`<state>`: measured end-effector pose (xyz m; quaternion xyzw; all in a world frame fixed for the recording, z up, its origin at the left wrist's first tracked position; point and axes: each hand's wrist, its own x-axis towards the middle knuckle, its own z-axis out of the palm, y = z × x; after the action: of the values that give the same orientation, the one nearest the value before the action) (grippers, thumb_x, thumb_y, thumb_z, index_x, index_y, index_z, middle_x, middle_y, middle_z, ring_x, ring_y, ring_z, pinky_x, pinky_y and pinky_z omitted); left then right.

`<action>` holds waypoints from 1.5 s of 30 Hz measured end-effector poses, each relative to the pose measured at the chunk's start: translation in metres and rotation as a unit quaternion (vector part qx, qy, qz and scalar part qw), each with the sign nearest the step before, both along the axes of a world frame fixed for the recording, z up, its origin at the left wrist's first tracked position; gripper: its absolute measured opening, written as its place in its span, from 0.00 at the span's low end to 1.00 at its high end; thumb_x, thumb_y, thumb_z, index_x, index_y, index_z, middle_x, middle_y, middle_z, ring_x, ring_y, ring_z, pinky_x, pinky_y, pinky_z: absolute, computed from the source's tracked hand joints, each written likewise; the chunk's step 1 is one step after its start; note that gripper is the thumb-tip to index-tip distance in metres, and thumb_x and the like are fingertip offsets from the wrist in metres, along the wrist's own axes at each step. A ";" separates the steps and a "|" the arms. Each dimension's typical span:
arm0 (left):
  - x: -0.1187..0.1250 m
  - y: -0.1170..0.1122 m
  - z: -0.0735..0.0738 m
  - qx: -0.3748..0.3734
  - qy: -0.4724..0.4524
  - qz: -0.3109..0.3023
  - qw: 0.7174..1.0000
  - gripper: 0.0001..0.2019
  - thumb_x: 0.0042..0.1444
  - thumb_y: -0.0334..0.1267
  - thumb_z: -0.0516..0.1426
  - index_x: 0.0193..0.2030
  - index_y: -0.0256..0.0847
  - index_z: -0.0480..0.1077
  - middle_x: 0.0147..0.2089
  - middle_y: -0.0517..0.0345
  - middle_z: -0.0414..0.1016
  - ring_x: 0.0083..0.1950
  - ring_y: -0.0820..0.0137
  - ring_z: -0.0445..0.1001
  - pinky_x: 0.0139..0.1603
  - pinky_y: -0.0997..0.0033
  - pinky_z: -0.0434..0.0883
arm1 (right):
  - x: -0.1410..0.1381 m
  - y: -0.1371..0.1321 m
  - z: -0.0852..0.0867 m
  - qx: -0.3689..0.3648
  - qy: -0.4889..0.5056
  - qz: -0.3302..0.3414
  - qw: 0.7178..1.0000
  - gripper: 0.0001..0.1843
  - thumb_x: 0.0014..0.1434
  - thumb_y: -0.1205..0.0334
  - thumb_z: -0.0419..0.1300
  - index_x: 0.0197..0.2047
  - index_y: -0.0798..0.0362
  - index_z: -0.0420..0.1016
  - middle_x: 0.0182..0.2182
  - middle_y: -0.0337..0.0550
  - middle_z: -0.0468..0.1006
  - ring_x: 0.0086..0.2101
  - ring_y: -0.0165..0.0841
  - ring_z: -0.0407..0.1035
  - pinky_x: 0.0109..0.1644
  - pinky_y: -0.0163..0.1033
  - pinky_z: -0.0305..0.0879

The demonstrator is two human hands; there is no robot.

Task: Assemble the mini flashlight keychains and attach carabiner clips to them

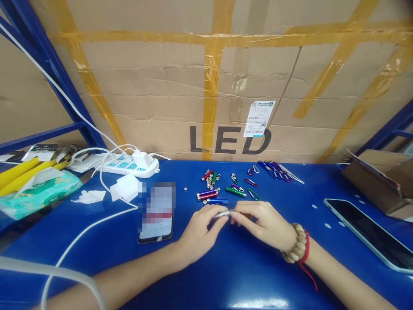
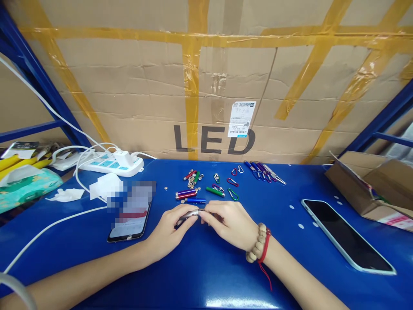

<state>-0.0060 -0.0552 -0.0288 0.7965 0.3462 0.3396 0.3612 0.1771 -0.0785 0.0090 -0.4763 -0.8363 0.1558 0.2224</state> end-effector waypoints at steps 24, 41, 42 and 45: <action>-0.001 0.000 0.008 -0.124 -0.007 0.025 0.992 0.12 0.60 0.44 0.47 0.42 0.41 0.67 0.30 0.61 0.67 0.31 0.73 0.64 0.30 0.76 0.61 | 0.046 0.041 -0.018 0.106 -0.142 -0.275 0.945 0.19 0.60 0.54 0.48 0.21 0.52 0.65 0.26 0.39 0.72 0.28 0.30 0.66 0.24 0.32 0.49; -0.002 -0.002 0.009 -0.103 -0.017 0.012 0.994 0.12 0.60 0.44 0.47 0.41 0.40 0.67 0.30 0.61 0.67 0.30 0.74 0.63 0.29 0.77 0.60 | 0.056 0.055 -0.042 0.170 -0.131 -0.095 0.972 0.13 0.61 0.59 0.52 0.43 0.48 0.76 0.41 0.45 0.76 0.41 0.36 0.69 0.43 0.41 0.68; -0.002 -0.002 0.008 -0.103 -0.018 0.009 0.994 0.13 0.60 0.44 0.47 0.41 0.40 0.67 0.29 0.61 0.67 0.29 0.74 0.63 0.29 0.77 0.60 | 0.055 0.055 -0.041 0.171 -0.129 -0.096 0.972 0.12 0.61 0.59 0.52 0.41 0.49 0.76 0.40 0.44 0.77 0.40 0.36 0.70 0.42 0.41 0.68; -0.003 -0.002 0.008 -0.102 -0.020 0.003 0.995 0.13 0.60 0.45 0.47 0.41 0.39 0.67 0.28 0.61 0.66 0.29 0.75 0.63 0.28 0.77 0.60 | 0.054 0.053 -0.037 0.168 -0.116 -0.104 0.973 0.09 0.60 0.61 0.54 0.35 0.50 0.76 0.36 0.43 0.78 0.39 0.36 0.70 0.41 0.42 0.68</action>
<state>-0.0086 -0.0572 -0.0209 0.7475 0.3745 0.3192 0.4462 0.2307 -0.0257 -0.0280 -0.5314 -0.8165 -0.0670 0.2156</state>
